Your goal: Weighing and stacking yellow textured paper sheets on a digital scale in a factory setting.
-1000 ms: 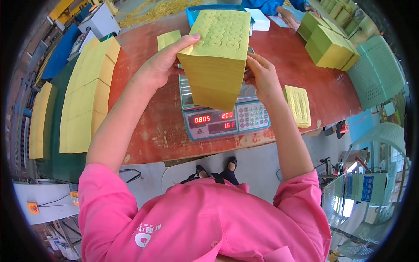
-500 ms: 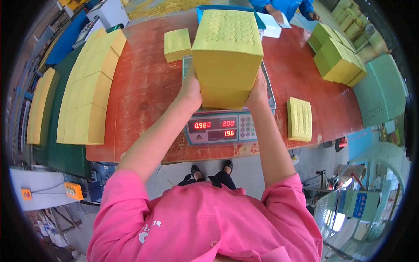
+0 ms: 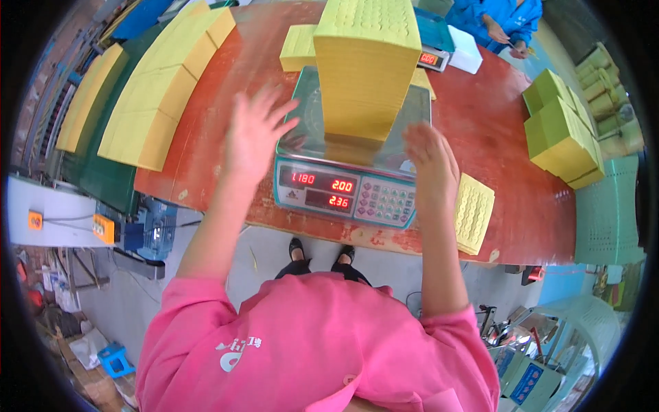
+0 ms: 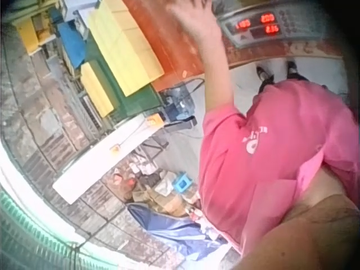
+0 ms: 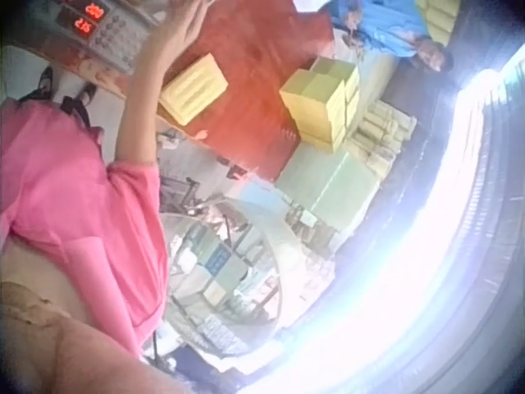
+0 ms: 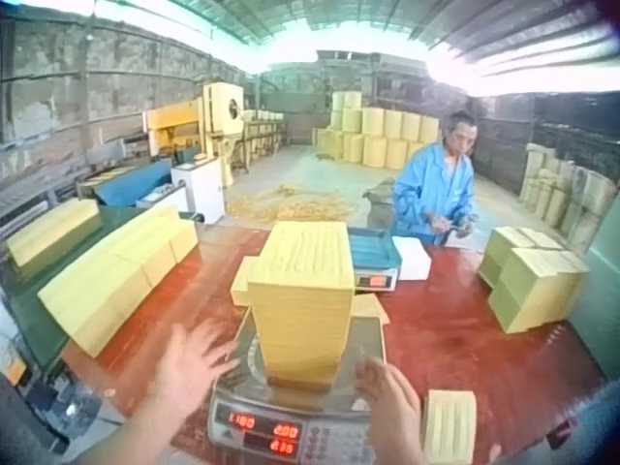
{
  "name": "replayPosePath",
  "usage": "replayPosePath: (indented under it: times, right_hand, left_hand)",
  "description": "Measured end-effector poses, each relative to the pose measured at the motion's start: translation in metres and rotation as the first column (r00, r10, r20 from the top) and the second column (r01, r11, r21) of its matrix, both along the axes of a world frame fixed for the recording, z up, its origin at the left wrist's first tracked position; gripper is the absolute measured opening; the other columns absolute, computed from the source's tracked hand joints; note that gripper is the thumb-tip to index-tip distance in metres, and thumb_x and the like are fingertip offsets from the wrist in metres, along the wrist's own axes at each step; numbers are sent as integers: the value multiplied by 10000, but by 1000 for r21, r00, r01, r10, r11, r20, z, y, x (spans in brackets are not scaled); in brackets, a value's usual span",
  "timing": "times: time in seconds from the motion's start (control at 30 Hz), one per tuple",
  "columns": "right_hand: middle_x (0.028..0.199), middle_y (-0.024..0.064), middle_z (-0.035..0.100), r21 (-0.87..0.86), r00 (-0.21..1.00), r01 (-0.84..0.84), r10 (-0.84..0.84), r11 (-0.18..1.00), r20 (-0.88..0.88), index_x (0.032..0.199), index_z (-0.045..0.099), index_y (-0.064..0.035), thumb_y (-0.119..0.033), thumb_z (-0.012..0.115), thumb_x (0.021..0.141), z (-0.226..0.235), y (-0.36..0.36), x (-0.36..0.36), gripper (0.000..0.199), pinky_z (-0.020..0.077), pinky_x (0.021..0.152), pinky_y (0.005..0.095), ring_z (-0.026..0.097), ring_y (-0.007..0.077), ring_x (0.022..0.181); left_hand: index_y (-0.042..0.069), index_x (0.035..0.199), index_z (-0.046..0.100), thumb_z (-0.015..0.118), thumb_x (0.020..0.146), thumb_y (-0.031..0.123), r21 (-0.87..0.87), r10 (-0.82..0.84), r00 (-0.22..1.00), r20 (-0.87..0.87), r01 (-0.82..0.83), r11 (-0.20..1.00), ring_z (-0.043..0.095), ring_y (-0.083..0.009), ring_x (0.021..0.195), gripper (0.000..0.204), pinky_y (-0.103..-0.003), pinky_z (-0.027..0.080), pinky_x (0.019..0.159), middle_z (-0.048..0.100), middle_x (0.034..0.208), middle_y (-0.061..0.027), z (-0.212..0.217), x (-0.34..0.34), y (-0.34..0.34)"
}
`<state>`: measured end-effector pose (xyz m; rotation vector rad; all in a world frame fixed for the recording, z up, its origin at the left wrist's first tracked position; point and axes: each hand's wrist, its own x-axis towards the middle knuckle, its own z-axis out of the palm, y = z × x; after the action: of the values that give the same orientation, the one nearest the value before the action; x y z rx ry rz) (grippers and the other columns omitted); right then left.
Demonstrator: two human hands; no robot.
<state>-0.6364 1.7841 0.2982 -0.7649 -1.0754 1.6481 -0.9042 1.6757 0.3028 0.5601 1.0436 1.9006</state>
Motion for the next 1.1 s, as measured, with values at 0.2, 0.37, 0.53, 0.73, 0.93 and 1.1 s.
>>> replayPosePath:
  times: [0.2,0.37,0.53,0.73,0.93,1.1]
  right_hand:
    - [994,141,646,-237,960,-270,241,933,-145,1200,576,58,-112,438,994,-24,-80,74,300,502,853,358,619,220,913]
    - [902,92,633,-294,967,-253,227,922,-118,1156,597,47,-90,447,988,-26,-78,77,264,492,795,331,591,177,829]
    - [910,86,637,-234,964,-258,233,938,-129,1143,607,43,-77,444,987,-15,-78,63,256,495,796,331,592,175,831]
    - [912,81,630,-280,963,-236,184,931,-199,1148,606,43,-82,454,984,-27,-91,55,256,508,790,337,603,171,857]
    - [902,71,620,-313,975,-144,81,939,-207,1138,603,38,-98,463,979,-29,-89,46,251,504,786,346,594,168,848]
    - [885,98,622,-232,989,-131,109,964,-104,1075,599,43,-86,479,956,-34,-99,36,212,506,756,352,595,189,786]
  left_hand:
    - [-29,1335,466,412,991,512,-264,251,951,178,-199,944,582,-268,1115,643,-405,460,967,567,1285,-181,-68,2,-148]
    - [-21,1213,530,416,1007,401,-400,369,881,296,-236,886,610,-246,1018,483,-386,478,898,621,1156,-167,-84,35,-167]
    - [-17,1194,541,430,1007,394,-297,278,930,240,-202,933,620,-237,990,465,-365,487,885,633,1125,-169,-66,36,-149]
    - [-16,1187,558,431,1008,379,-308,210,949,235,-132,942,613,-230,996,452,-352,487,885,634,1127,-154,-60,18,-141]
    - [-11,1191,558,444,999,354,-303,159,962,224,-87,949,614,-229,998,428,-355,489,890,635,1128,-155,-57,-8,-121]
    - [-6,1159,580,464,988,318,-286,115,982,149,-68,956,637,-228,953,384,-352,506,854,655,1072,-143,-46,-33,-94]
